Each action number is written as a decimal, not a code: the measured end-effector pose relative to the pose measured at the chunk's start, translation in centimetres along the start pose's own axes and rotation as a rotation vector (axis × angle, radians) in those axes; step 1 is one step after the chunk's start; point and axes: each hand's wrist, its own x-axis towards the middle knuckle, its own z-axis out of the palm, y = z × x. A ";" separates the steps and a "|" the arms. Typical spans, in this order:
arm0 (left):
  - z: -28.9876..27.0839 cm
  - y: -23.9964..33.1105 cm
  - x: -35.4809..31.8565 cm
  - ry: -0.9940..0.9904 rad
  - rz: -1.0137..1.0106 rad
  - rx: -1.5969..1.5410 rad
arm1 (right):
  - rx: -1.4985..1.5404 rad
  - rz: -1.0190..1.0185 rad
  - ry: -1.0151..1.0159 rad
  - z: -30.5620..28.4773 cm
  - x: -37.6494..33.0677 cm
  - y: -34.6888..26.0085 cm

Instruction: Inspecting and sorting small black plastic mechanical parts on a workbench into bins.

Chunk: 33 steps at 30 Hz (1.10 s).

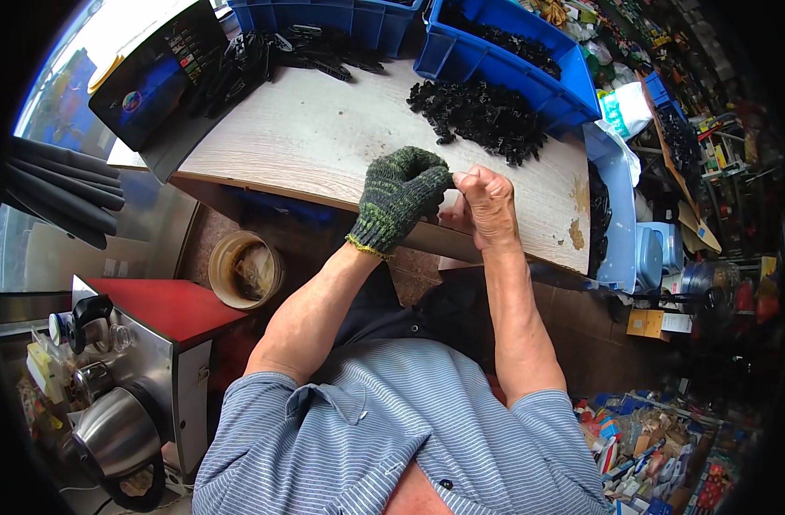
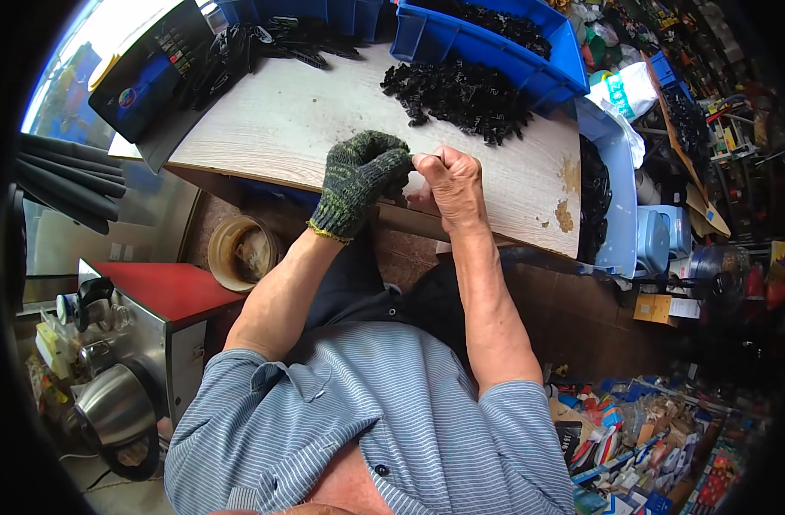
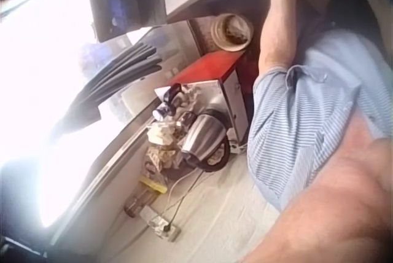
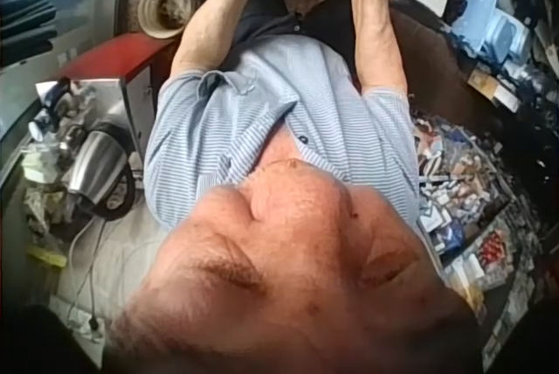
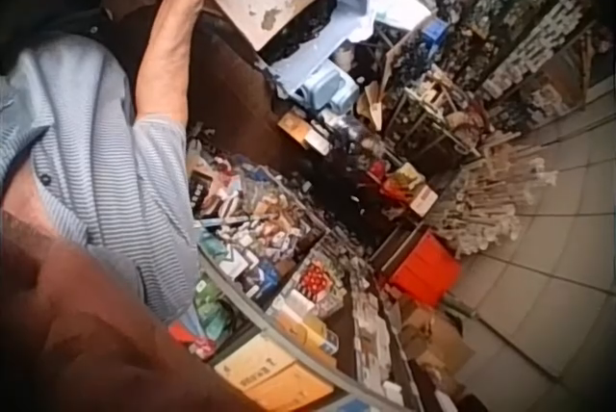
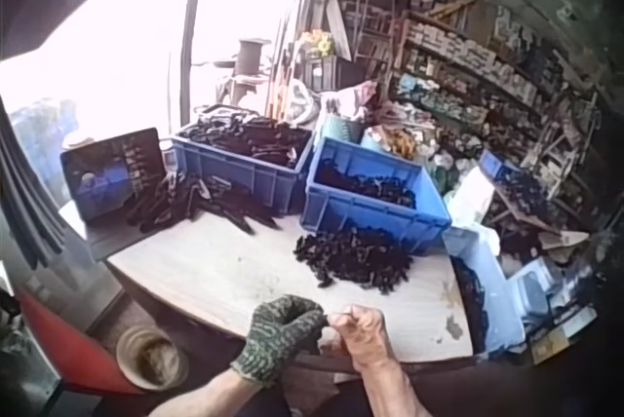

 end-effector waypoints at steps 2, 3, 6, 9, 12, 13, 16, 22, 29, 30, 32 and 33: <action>-0.1 -0.1 0.1 -0.022 0.008 -0.003 | 0.025 -0.010 -0.002 0.3 -0.2 -0.2; -0.1 -0.2 0.1 -0.032 0.002 -0.016 | 0.049 -0.022 -0.004 0.3 -0.3 -0.3; 0.3 0.6 0.1 -0.057 -0.023 -0.013 | 0.043 -0.116 -0.007 -0.6 -0.1 0.3; 0.1 0.7 0.9 0.003 0.136 0.238 | 0.126 -0.112 0.058 -2.2 0.4 1.1; -1.1 0.3 2.8 0.124 0.341 0.572 | 0.292 -0.033 0.128 -3.1 -0.1 0.2; -0.8 0.3 3.7 0.135 0.492 0.846 | 0.274 -0.059 0.190 -5.1 0.0 0.4; 0.0 0.7 5.6 0.087 0.653 1.167 | 0.346 -0.042 0.522 -10.1 0.5 -1.6; 0.4 -1.3 8.0 -0.013 0.762 1.322 | 0.359 -0.085 0.874 -12.5 0.1 -4.0; 0.1 0.0 6.0 -0.034 0.629 1.288 | 0.179 0.095 0.403 -7.1 1.1 -1.0; 0.2 0.0 6.1 -0.038 0.631 1.289 | 0.182 0.094 0.406 -6.4 1.6 -1.0; 0.3 0.0 6.3 -0.022 0.715 1.286 | 0.059 0.143 0.331 -4.7 2.7 -1.2; 0.1 -1.0 7.2 -0.106 0.712 1.342 | 0.064 0.170 0.316 -3.9 2.6 -1.3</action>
